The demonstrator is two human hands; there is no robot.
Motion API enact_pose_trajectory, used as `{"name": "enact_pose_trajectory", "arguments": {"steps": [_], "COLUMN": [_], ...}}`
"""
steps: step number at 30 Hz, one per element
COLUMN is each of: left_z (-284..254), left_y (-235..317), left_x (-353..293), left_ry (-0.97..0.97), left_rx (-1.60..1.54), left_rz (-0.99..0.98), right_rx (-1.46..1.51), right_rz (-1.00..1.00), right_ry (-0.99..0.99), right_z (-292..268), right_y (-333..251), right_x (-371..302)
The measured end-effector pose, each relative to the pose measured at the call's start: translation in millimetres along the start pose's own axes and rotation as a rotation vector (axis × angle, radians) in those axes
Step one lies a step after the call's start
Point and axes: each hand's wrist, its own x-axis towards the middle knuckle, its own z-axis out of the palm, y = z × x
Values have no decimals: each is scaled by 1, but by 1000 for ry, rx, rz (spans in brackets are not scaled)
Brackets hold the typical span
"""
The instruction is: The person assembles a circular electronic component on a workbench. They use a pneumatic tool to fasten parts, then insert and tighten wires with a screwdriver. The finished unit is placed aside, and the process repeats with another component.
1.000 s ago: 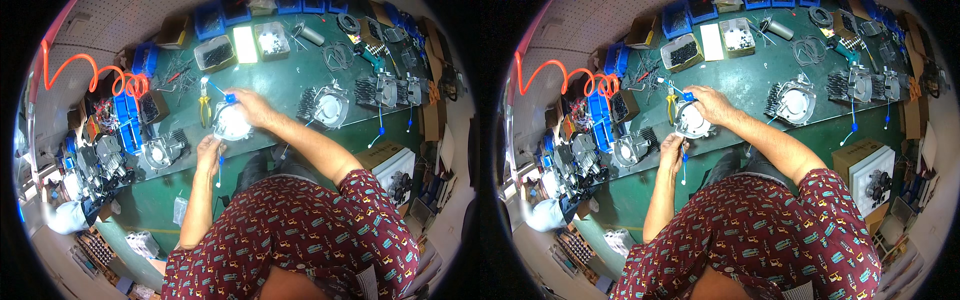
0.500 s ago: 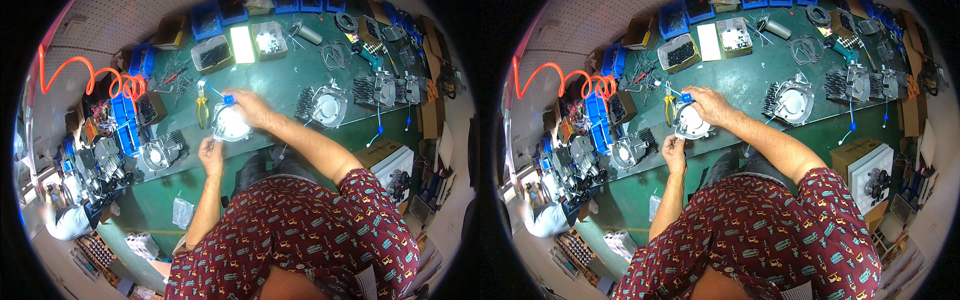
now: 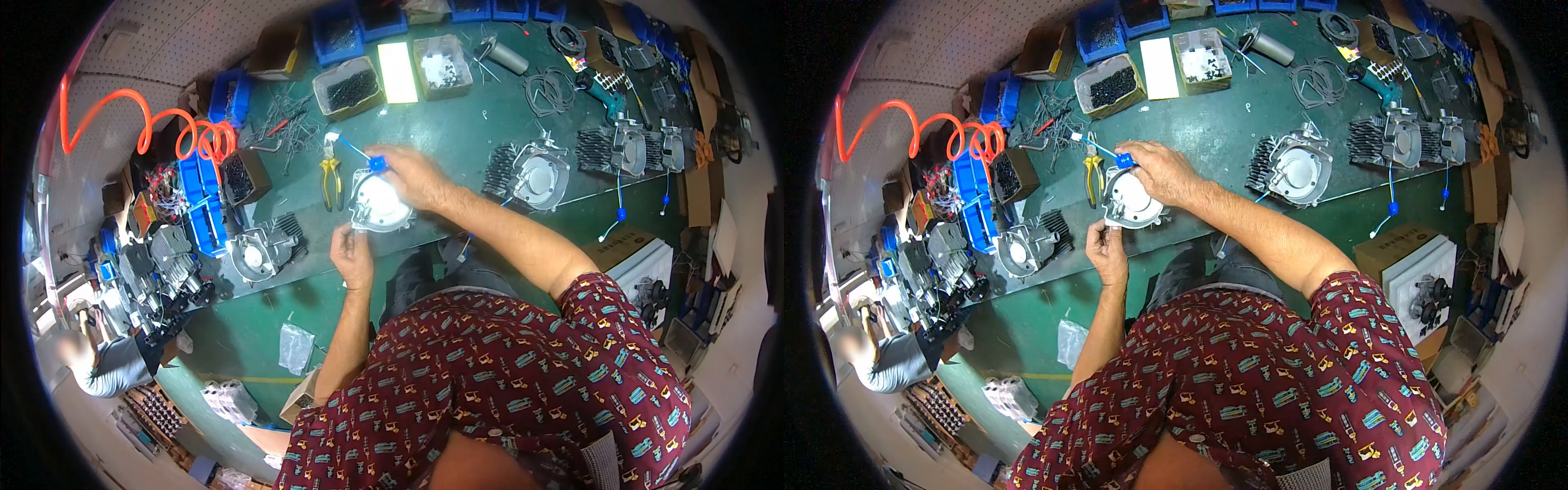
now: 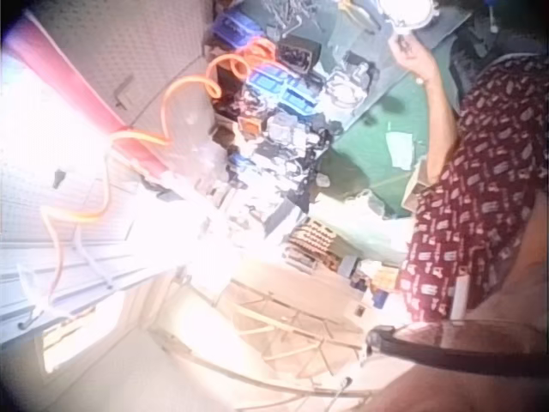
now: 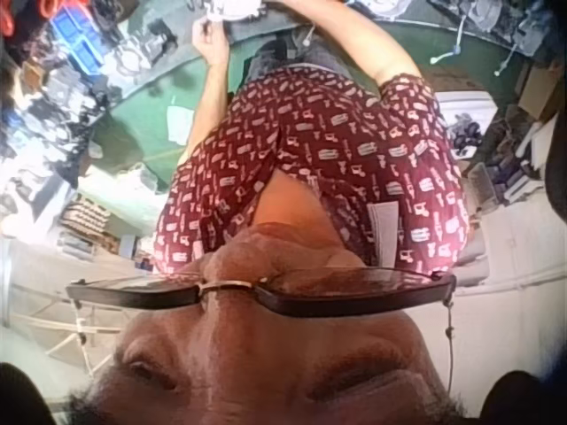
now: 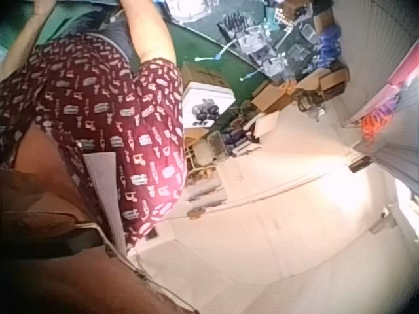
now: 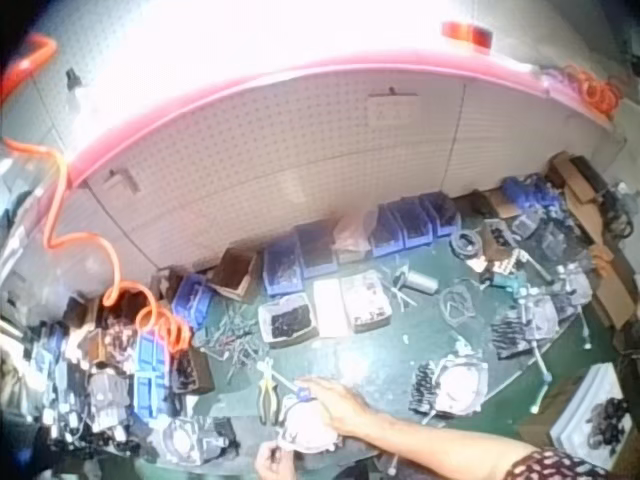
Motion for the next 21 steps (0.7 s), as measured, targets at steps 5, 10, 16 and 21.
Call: {"name": "enact_pose_trajectory", "arguments": {"steps": [5, 10, 16, 21], "left_z": [-3, -8, -21, -34], "left_y": [-2, -6, 8, 71], "left_x": [2, 1, 7, 3], "left_ry": [-23, -12, -152, -138], "left_rx": [199, 267, 139, 294], "left_rz": [176, 99, -160, -18], "right_rx": [-11, 284, 29, 247], "right_rz": [-65, 24, -35, -19], "right_ry": [33, -110, 137, 434], "right_z": [5, -8, -42, -53], "right_y": [9, 6, -10, -90], "right_x": [0, 6, 5, -2]}}
